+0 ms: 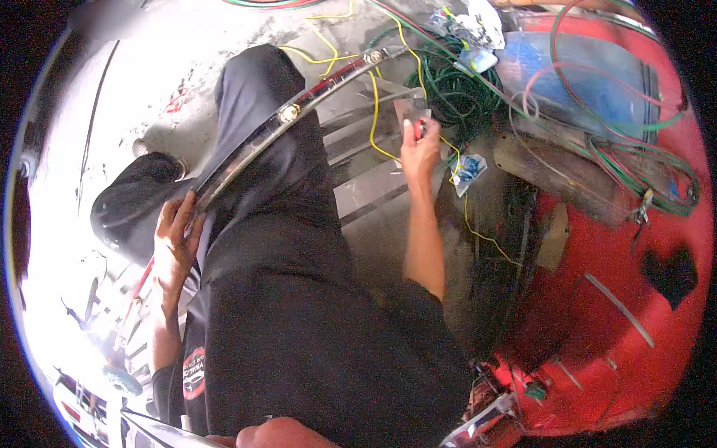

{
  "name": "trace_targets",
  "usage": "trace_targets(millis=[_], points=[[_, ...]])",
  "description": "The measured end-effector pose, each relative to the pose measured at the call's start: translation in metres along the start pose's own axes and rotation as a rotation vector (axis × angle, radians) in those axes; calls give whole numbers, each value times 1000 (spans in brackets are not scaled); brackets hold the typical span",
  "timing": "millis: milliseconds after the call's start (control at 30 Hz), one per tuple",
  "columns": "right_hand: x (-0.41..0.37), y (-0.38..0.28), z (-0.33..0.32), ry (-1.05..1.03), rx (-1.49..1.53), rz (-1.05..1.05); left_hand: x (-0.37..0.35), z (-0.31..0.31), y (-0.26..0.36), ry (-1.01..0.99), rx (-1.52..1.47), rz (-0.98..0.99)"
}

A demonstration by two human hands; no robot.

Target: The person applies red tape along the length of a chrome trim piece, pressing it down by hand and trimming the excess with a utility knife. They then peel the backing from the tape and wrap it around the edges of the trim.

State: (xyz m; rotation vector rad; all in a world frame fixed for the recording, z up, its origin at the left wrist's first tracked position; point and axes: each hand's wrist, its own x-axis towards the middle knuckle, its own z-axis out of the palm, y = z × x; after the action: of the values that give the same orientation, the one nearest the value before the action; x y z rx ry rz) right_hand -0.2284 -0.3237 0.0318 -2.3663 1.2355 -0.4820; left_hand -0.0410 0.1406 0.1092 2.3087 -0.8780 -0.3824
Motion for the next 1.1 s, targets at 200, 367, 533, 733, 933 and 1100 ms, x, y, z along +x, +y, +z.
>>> trace_targets(millis=[200, 367, 533, 733, 933, 1100], points=[[11, 80, 32, -27, -176, -126, 44, 9, 5, -44, 10, 153], [19, 93, 40, -96, -64, -87, 45, 12, 5, -5, -16, 128], [20, 107, 38, -104, 151, 75, 37, 15, 0, 48, -111, 16], [33, 107, 29, 306, 58, -143, 32, -6, 19, 277, 31, -13], [-51, -123, -23, -377, 988, 646, 5, -4, 51, 18, -542, -231], [-132, -229, -6, -1058, 1043, 428, 4, 12, 65, -115, -853, -399]])
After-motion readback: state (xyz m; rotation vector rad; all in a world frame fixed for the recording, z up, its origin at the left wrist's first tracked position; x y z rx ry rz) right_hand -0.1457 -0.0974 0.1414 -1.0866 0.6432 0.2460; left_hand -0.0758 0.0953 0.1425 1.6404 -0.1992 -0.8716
